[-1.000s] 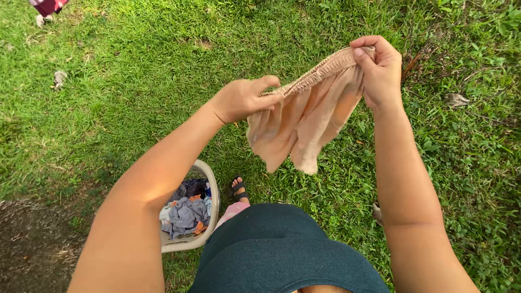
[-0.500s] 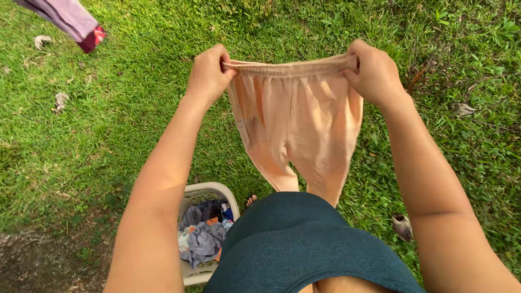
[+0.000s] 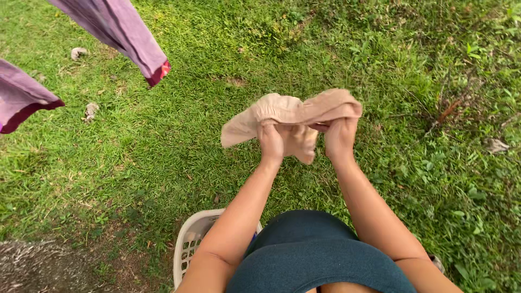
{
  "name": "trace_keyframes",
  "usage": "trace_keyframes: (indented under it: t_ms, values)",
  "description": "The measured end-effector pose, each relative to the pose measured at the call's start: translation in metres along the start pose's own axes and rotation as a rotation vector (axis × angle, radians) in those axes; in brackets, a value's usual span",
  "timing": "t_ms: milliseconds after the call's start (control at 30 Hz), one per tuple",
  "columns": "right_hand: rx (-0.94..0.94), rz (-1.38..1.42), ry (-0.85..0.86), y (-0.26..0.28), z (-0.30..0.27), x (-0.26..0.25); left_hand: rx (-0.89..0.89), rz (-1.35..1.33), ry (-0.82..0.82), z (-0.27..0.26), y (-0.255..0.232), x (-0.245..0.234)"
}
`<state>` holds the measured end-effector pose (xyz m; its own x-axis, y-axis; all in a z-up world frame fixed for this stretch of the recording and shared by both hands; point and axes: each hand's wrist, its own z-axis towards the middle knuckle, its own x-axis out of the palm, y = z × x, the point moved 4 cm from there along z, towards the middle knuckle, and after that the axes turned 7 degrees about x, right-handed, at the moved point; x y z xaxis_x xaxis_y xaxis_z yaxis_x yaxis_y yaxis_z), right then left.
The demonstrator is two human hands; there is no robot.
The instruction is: The person takes pieces of clothing out of a laundry basket one at a time, shakes them out by hand, and hangs them onto an outdoor clothesline.
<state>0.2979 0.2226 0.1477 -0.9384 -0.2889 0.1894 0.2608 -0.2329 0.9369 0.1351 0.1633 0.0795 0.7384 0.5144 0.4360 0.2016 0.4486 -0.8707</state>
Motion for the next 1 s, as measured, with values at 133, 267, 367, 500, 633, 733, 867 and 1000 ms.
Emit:
trace_keyframes:
  t_ms: [133, 267, 367, 500, 633, 733, 867, 1000]
  values:
    - [0.284, -0.063, 0.041, -0.011, 0.018, -0.001, 0.258, 0.561, 0.087, 0.013, -0.017, -0.053]
    - [0.226, 0.088, 0.068, -0.025, 0.033, 0.008, 0.732, 1.067, 0.135, 0.019, -0.057, -0.061]
    - [-0.262, -0.449, 0.18, -0.012, 0.049, 0.015, 0.847, 1.166, 0.091, 0.033, -0.091, -0.06]
    - [-0.619, -1.092, 0.056, 0.01, 0.088, 0.016, 0.915, 1.125, 0.101, 0.053, -0.142, -0.05]
    - [-0.821, -1.241, -0.177, 0.044, 0.128, 0.031, 1.08, 1.011, 0.126, 0.074, -0.193, -0.023]
    - [-0.792, -1.137, -0.206, 0.073, 0.173, 0.048, 1.205, 1.036, 0.108, 0.109, -0.231, -0.002]
    - [-0.968, -0.93, -0.088, 0.104, 0.246, 0.084, 1.414, 1.052, 0.112, 0.177, -0.302, 0.019]
    - [-0.733, -0.436, 0.203, 0.152, 0.354, 0.132, 1.803, 1.062, 0.134, 0.225, -0.377, 0.052]
